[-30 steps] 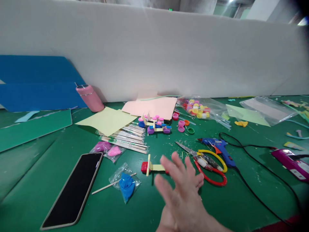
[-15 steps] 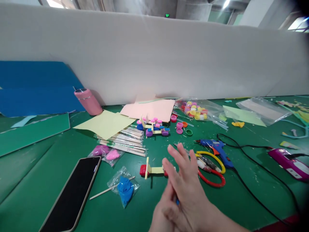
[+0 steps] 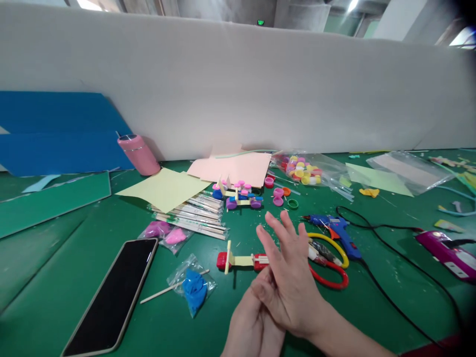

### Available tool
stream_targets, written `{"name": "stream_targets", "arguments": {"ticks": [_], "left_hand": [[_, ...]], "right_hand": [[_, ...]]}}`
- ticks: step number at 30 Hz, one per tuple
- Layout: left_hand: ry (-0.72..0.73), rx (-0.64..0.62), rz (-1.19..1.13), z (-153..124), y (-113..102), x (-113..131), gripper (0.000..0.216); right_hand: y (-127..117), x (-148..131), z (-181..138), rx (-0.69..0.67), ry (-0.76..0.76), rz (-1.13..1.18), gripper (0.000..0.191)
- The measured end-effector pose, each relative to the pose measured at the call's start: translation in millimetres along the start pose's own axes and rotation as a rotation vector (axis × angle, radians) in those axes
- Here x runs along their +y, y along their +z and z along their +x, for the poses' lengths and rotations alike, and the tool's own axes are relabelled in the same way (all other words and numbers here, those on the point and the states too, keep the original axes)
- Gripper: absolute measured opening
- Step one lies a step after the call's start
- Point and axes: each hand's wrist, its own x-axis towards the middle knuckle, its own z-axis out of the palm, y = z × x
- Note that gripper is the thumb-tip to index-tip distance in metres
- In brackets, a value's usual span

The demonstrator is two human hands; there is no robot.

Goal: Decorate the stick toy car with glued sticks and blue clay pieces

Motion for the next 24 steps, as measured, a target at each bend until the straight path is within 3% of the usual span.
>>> {"name": "stream_targets", "arguments": {"ticks": [4, 7, 10, 15, 24], "left_hand": [[0.045, 0.04, -0.014, -2.1, 3.6, 14.1, 0.021], [0.066, 0.11, -0.007, -2.9, 8.0, 26.4, 0.026], [0.065, 0.129, 0.002, -5.1, 10.8, 32.5, 0.032], [0.024, 0.109, 0.054, -6.9, 12.3, 28.6, 0.042], [-0.024, 0.145, 0.009, -10.2, 0.7, 26.2, 0.032]], "right_hand": [[-1.3, 7.5, -11.3, 0.044, 0.063, 0.082, 0.047], [-2.0, 6.9, -24.1, 0.101, 0.094, 0.24, 0.035], [1.7, 6.9, -36.7, 0.051, 0.12, 0.35, 0.035], [10.7, 6.2, -47.1, 0.006, 0.159, 0.408, 0.03], [8.8, 6.7, -46.3, 0.025, 0.174, 0.407, 0.027]]}}
